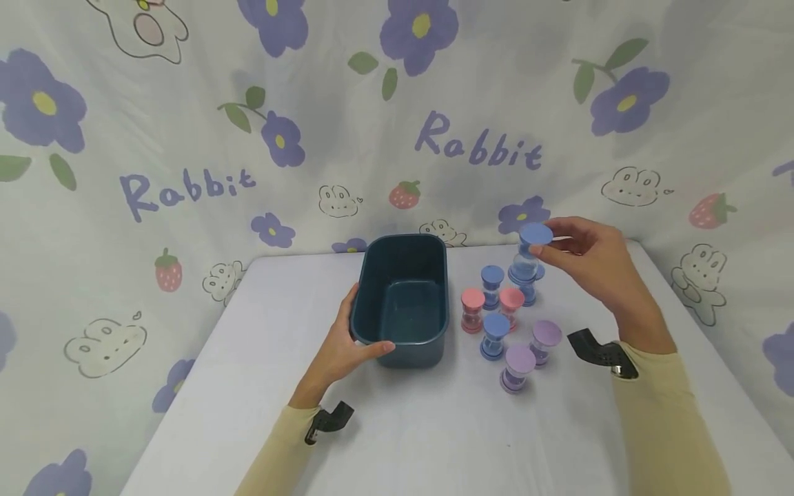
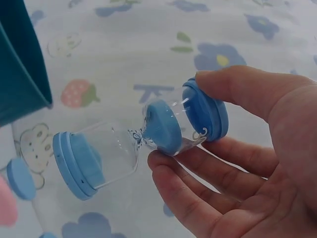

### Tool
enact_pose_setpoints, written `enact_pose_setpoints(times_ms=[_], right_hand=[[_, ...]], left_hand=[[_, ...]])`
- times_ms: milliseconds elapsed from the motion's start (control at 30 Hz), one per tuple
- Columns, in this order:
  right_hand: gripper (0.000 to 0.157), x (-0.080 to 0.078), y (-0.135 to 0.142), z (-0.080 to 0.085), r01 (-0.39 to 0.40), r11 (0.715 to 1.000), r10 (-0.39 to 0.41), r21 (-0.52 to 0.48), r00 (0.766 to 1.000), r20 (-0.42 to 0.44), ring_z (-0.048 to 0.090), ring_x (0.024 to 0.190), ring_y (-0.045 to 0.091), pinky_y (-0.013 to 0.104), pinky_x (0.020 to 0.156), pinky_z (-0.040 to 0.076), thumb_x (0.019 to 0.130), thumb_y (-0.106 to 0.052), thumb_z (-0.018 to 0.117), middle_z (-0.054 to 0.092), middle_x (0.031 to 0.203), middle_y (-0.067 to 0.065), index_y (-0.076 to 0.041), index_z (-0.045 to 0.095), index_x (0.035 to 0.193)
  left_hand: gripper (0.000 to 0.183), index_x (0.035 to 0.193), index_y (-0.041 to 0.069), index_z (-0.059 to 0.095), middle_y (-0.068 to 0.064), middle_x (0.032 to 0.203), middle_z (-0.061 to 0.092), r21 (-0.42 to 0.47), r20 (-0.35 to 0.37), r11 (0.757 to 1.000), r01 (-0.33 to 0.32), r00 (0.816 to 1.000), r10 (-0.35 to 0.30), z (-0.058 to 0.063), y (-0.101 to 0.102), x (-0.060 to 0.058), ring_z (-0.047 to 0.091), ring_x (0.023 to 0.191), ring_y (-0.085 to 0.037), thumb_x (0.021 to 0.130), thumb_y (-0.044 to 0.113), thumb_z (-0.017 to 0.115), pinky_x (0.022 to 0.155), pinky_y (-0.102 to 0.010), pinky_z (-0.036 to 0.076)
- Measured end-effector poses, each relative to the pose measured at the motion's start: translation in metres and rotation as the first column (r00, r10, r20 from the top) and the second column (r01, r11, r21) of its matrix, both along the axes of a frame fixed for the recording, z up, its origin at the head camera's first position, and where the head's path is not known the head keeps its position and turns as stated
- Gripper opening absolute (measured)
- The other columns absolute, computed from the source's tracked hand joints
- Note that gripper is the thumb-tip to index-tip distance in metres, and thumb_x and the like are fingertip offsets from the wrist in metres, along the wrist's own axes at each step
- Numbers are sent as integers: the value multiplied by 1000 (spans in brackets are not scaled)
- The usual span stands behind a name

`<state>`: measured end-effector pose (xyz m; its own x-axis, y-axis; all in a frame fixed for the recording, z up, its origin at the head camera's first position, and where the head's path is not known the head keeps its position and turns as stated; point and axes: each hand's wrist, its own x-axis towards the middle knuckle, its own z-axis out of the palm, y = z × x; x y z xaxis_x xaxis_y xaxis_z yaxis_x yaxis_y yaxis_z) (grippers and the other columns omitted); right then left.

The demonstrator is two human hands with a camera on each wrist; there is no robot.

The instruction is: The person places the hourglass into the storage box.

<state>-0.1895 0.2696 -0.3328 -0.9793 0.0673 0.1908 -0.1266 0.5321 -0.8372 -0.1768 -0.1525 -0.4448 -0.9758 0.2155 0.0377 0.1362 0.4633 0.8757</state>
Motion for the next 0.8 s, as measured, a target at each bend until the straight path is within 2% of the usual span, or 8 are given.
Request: enact_pose_setpoints(times_ms=[167,300,433,500,600,700,800], right_hand=[[48,-7,-21,8,-61,997,59,-39,997,-41,67,95,-8,6,82,49,92,-26,80,67,106,-32,-11,65,134],[47,-12,-38,13,-98,994,97,-40,995,-15,67,98,-7,10,81,52,93,-31,79,67,108,-30,-12,65,133],[50,-16,-57,14,-121,992,122,-33,992,21,66,101,-5,14,84,54,93,-37,78,69,120,-16,-14,64,135],[53,-18,-66,15,-138,990,139,-26,990,30,65,105,-1,21,91,55,93,-39,77,67,130,-5,-14,63,138],[56,-20,-81,15,-176,984,177,-41,983,39,67,114,12,39,101,56,94,-38,76,64,140,8,-13,61,141],[56,-23,-95,15,-206,976,209,-68,977,40,67,122,27,54,107,54,94,-37,77,63,142,13,-11,61,141],[54,-26,-108,14,-232,968,236,-94,971,35,67,124,33,57,110,52,93,-35,77,64,140,13,-10,62,139]], left_hand=[[131,166,32,5,2,174,19,14,0,1000,2,1000,-2,1,1,0,26,159,-31,71,52,92,125,-66,27],[130,166,32,5,1,174,20,22,-1,1000,5,1000,-5,1,1,1,26,159,-31,71,51,92,125,-67,28],[129,166,32,5,1,174,20,26,-2,1000,13,1000,-13,-1,-1,3,27,158,-31,72,51,92,124,-67,28],[129,166,32,5,1,174,20,26,-3,1000,16,1000,-16,-1,-2,3,27,159,-31,72,51,91,124,-67,29],[129,166,33,5,1,174,19,23,-7,1000,18,1000,-18,-2,-3,4,27,159,-31,72,53,91,124,-67,29],[130,166,34,5,1,174,19,19,-8,1000,14,1000,-14,-1,-4,4,26,159,-32,71,53,92,124,-67,28],[131,166,34,5,2,174,19,11,-8,1000,8,1000,-8,-1,-4,4,27,159,-31,70,54,92,124,-67,28]])
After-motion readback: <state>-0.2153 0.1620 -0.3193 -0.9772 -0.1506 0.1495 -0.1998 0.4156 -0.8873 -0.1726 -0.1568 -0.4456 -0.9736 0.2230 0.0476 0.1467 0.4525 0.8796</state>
